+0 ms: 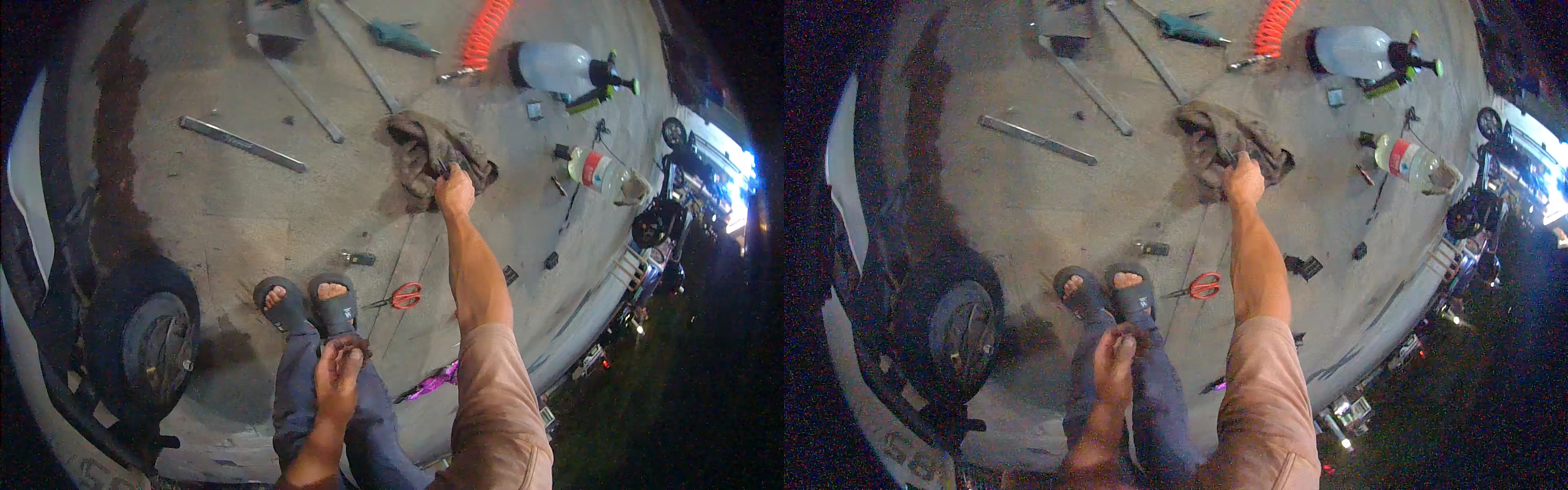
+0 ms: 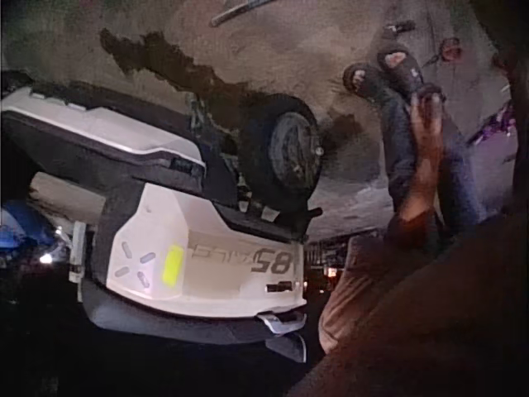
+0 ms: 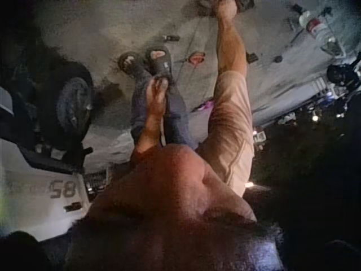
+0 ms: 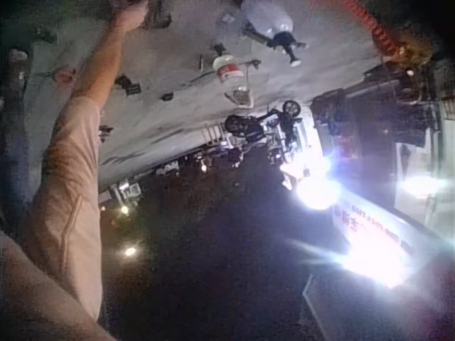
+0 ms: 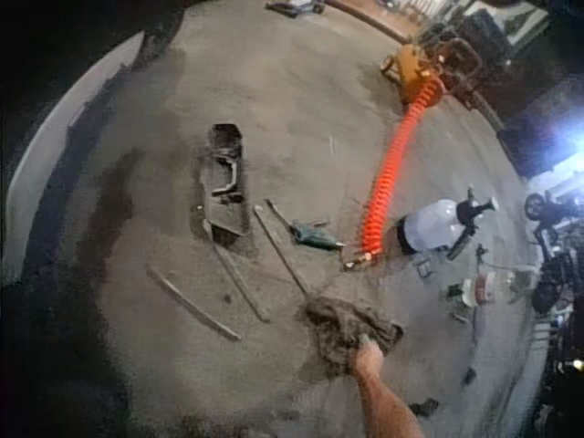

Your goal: The person removes the rear tire from a motorcycle using a wrench and tire levers, then reattaches it. The person uses a wrench to loosen the axle nut, tire levers to pry the tire off the rim, and then reverses the process to reinstall the tire.

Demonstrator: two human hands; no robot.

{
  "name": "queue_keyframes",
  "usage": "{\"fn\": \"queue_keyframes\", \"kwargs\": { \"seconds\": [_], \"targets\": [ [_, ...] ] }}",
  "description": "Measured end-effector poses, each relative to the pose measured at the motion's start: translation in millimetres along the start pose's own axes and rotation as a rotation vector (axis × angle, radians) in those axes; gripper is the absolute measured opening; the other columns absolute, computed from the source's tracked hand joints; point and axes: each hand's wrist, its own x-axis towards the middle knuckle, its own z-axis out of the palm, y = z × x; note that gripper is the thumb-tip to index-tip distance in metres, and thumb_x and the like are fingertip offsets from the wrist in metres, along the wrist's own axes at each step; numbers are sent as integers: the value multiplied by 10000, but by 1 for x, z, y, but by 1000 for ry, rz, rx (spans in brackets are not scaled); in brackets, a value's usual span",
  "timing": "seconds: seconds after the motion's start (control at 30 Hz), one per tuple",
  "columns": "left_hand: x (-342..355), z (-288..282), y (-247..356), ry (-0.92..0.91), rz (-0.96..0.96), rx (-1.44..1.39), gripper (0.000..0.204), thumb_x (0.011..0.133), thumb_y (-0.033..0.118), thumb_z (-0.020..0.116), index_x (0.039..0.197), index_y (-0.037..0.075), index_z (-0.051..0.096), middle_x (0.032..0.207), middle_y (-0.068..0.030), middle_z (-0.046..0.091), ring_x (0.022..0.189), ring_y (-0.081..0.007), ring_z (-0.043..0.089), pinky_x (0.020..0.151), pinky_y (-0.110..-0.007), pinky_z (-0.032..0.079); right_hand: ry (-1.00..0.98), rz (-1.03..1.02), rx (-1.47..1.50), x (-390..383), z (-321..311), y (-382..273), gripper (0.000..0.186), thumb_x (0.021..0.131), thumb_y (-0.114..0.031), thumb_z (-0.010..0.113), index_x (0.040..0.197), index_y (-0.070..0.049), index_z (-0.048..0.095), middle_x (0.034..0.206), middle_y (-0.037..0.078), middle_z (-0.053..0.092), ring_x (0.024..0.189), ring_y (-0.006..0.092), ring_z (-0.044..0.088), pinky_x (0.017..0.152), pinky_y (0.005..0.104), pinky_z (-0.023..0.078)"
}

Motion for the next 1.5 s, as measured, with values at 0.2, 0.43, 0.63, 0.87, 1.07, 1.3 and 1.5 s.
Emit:
{"fn": "queue_keyframes", "kwargs": {
  "seconds": [0.2,0.43,0.63,0.87,1.07,1.3,1.5],
  "targets": [
    [-6,23,-27,-12,-226,51,278,933,154,600,1164,7,554,1077,-78,632,953,-157,600,841,-294,468,40,34,196,-4,-14,49,595,714,-357,751,1183,-31,582,1169,231,617,1076,385,596,928,442,470],
    [-9,10,-22,-26,-113,172,294,923,115,619,1175,-17,548,1096,-78,633,1010,-139,580,918,-295,451,162,310,390,23,54,36,592,694,-263,743,1206,-14,581,1091,211,661,1029,377,624,909,420,476],
    [-10,15,-46,19,-178,58,267,922,154,618,1133,1,559,983,-37,606,920,-101,556,824,-254,443,-48,302,738,6,-72,130,471,818,-189,671,1250,-34,565,861,74,624,669,142,538,492,273,386],
    [-9,10,-79,-28,-165,261,262,930,166,599,1132,7,550,1011,-61,626,909,-148,591,810,-293,481,224,201,564,-56,-300,238,341,882,-171,648,1183,-21,597,888,36,656,629,86,524,533,225,393],
    [-2,21,-91,-18,-178,198,258,927,191,619,1122,36,551,1004,-40,619,890,-128,582,783,-281,480,189,56,568,-118,-453,290,288,921,-200,642,1138,-14,610,967,52,658,810,118,600,674,234,463],
    [26,62,-116,148,-118,87,328,899,222,650,1134,8,569,1005,-67,636,908,-131,575,785,-275,451,238,67,512,-119,-522,334,320,910,-260,641,1099,-3,615,1036,70,648,901,158,586,780,285,469],
    [34,119,-169,331,-99,52,301,908,245,636,1091,10,594,985,-83,653,934,-144,582,816,-305,454,-61,-71,297,-1,-406,334,352,850,-82,666,1157,67,579,1071,123,649,926,227,612,844,318,487]
  ]
}}
